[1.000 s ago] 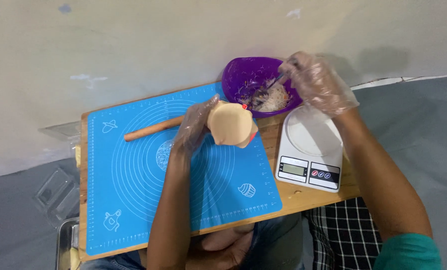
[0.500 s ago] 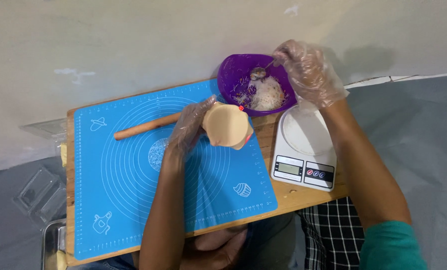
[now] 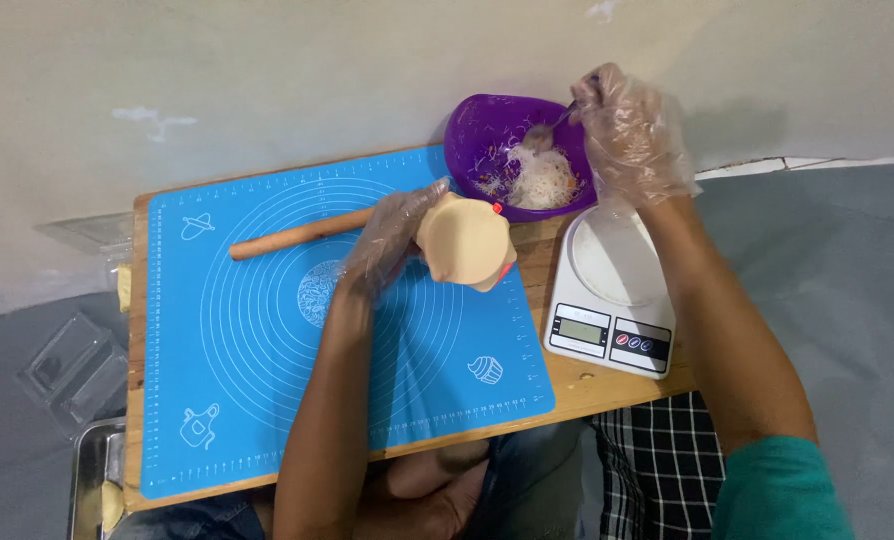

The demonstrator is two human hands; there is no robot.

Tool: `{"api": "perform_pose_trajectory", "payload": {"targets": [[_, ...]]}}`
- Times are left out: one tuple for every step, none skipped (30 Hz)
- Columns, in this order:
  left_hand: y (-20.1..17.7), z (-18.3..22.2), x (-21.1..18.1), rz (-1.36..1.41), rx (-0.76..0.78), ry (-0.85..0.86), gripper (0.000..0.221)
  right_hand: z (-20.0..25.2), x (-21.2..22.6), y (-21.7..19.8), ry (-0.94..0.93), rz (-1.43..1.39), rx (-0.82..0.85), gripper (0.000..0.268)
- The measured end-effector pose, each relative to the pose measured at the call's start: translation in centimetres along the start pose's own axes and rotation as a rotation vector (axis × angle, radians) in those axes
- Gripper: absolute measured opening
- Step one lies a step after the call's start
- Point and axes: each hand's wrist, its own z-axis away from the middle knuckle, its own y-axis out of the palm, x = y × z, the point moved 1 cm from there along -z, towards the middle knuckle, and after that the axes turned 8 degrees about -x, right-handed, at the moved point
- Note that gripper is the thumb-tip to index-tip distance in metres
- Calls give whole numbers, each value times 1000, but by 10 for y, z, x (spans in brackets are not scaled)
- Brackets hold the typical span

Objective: The person rolls out dough with a wooden rolling pin on a silicone mat, places the dough into a red pastry mold, adds a spoonful of filling from a bowl, and presses the mold closed to seal the pastry.

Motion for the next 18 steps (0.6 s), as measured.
{"api": "perform_pose_trajectory", "payload": {"targets": [[0, 0, 1, -9, 8, 21, 53, -1, 4, 0, 164, -196, 68, 18], [-1, 0, 2, -19, 16, 41, 53, 0, 8, 0, 326, -396, 141, 24], [-1, 0, 1, -17, 14, 41, 53, 4, -4, 14, 325, -397, 143, 24], [-2, -1, 1, -19, 11, 24, 53, 11, -17, 27, 432, -564, 147, 20], [-2, -1, 1, -21, 8, 8, 52, 17, -30, 41, 537, -731, 150, 17], [-2, -1, 1, -23, 10, 11, 52, 19, -35, 43, 536, -730, 147, 17], [-2, -1, 2, 14, -5, 16, 47, 21, -41, 45, 553, -926, 134, 16], [-3, 0, 3, 50, -19, 17, 45, 24, -46, 47, 568, -1122, 122, 22], [-3, 0, 2, 49, -17, 17, 45, 16, -32, 27, 570, -1121, 119, 22], [-4, 0, 2, 59, -9, 28, 44, 7, -17, 8, 604, -1119, 154, 17], [-4, 1, 2, 69, -1, 39, 44, -1, -3, -11, 638, -1117, 188, 13], [-4, 1, 2, 66, 0, 39, 44, -1, -2, -11, 639, -1117, 185, 13], [-5, 2, 2, 59, -20, 21, 43, -2, -1, -11, 475, -989, 226, 13], [-5, 1, 2, 52, -38, 5, 41, -3, 0, -12, 313, -857, 263, 15], [-5, -1, 4, 49, -37, 8, 41, -11, 11, -18, 312, -856, 259, 15], [-5, -2, 6, 61, -26, 7, 44, -16, 23, -24, 315, -755, 348, 20], [-5, -4, 9, 73, -16, 5, 47, -22, 34, -29, 318, -653, 437, 27], [-4, -5, 11, 67, -13, 2, 47, -18, 26, -21, 324, -655, 432, 27]]}}
